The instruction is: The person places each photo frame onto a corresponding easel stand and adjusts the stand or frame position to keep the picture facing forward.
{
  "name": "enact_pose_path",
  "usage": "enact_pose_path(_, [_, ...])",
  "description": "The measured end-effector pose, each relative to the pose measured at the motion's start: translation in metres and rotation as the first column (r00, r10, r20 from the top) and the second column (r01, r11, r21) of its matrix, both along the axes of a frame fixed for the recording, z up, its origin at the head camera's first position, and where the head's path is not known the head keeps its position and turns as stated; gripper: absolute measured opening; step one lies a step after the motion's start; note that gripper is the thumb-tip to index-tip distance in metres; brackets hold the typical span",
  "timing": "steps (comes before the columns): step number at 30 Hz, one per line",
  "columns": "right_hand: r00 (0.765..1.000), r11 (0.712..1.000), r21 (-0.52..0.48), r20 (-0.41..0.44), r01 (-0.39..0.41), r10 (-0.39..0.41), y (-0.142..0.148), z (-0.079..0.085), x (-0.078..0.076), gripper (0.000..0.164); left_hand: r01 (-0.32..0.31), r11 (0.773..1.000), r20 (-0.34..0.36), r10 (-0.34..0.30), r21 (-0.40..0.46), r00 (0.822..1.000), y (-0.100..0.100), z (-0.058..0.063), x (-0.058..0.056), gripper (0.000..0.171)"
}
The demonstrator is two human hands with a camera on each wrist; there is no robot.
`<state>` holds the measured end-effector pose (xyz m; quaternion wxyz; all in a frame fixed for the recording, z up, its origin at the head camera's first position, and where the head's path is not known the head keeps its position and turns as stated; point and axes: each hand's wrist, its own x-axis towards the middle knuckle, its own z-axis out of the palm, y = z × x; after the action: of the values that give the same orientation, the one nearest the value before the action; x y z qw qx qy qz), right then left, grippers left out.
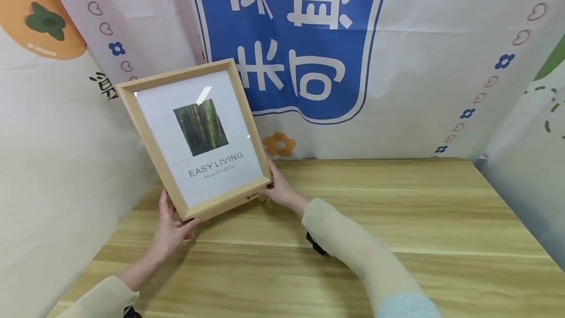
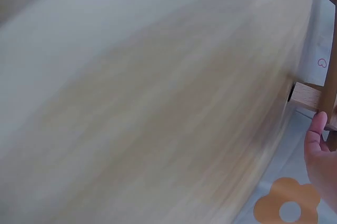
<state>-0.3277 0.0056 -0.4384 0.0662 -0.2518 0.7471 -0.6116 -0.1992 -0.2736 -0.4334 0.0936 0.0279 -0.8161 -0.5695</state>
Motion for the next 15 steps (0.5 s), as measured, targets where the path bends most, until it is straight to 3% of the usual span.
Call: enact_pose_path(15, [0.997, 0.997, 0.011, 0.021, 0.072, -0.072, 0.046, 0.005, 0.016, 0.106, 0.050, 0.999, -0.001, -0.050, 0.013, 0.999, 0.039, -0.001, -0.004, 0.122])
